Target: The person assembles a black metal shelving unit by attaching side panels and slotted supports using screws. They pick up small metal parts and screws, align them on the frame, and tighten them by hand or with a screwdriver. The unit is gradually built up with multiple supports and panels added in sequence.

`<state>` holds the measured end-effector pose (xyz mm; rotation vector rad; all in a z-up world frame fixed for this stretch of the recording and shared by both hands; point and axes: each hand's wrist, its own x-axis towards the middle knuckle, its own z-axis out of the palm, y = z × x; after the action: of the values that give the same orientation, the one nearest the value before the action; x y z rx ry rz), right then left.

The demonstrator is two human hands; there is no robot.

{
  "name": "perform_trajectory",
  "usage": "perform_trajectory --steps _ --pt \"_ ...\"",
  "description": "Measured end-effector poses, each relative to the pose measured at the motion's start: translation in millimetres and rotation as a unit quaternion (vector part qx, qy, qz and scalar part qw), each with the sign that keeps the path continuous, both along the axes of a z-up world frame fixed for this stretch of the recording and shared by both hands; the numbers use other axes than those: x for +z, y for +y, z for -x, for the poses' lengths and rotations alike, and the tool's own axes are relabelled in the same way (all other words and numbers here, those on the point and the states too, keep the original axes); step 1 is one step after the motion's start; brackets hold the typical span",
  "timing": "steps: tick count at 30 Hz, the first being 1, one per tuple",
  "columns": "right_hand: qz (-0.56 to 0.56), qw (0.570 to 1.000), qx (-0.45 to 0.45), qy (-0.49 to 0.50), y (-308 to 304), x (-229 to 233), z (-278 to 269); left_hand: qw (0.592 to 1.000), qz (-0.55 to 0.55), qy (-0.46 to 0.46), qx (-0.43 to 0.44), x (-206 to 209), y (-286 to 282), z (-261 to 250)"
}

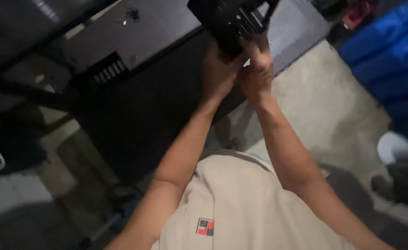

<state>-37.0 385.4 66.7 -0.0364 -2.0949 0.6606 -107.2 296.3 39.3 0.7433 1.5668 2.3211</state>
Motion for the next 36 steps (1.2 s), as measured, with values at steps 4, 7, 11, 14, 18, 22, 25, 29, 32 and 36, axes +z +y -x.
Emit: perform_trajectory --steps 4,7,11,14,18,22,25,29,32,36 --pt "-0.005 0.998 0.031 -0.046 22.1 -4.1 23.6 0.988 0.100 0.035 0.116 0.4 11.7 13.2" --pt "0.005 0.997 0.079 -0.024 34.0 -10.6 44.0 0.984 0.135 0.003 0.120 -5.6 14.4 23.6" --pt "0.022 0.993 0.113 -0.031 31.1 -19.1 64.9 0.994 0.005 0.015 0.112 -14.1 20.2 53.0" --pt "0.013 0.992 0.102 -0.074 34.6 -17.6 80.9 0.988 0.061 0.035 0.138 -14.8 18.7 70.7" --pt "-0.006 0.988 0.144 -0.058 37.3 -23.3 98.9 0.987 0.086 0.001 0.138 -10.3 13.0 89.6" --pt "0.030 0.967 0.251 -0.023 44.7 -33.1 129.1 0.981 0.110 0.059 0.148 -3.1 -4.3 110.7" --pt "0.101 0.949 0.287 -0.084 44.6 -40.0 144.8 0.949 0.205 0.116 0.210 -0.8 -16.0 120.7" --pt "0.098 0.942 0.285 -0.144 52.1 -48.5 158.9 0.919 0.255 0.164 0.251 -10.8 -25.8 140.2" --pt "0.002 0.956 0.292 -0.042 74.5 -41.5 194.9 0.915 0.266 0.193 0.232 -3.3 -32.8 174.1" --pt "0.010 0.969 0.244 -0.039 107.1 -50.3 215.9 0.914 0.358 0.039 0.188 3.5 -49.0 183.6"
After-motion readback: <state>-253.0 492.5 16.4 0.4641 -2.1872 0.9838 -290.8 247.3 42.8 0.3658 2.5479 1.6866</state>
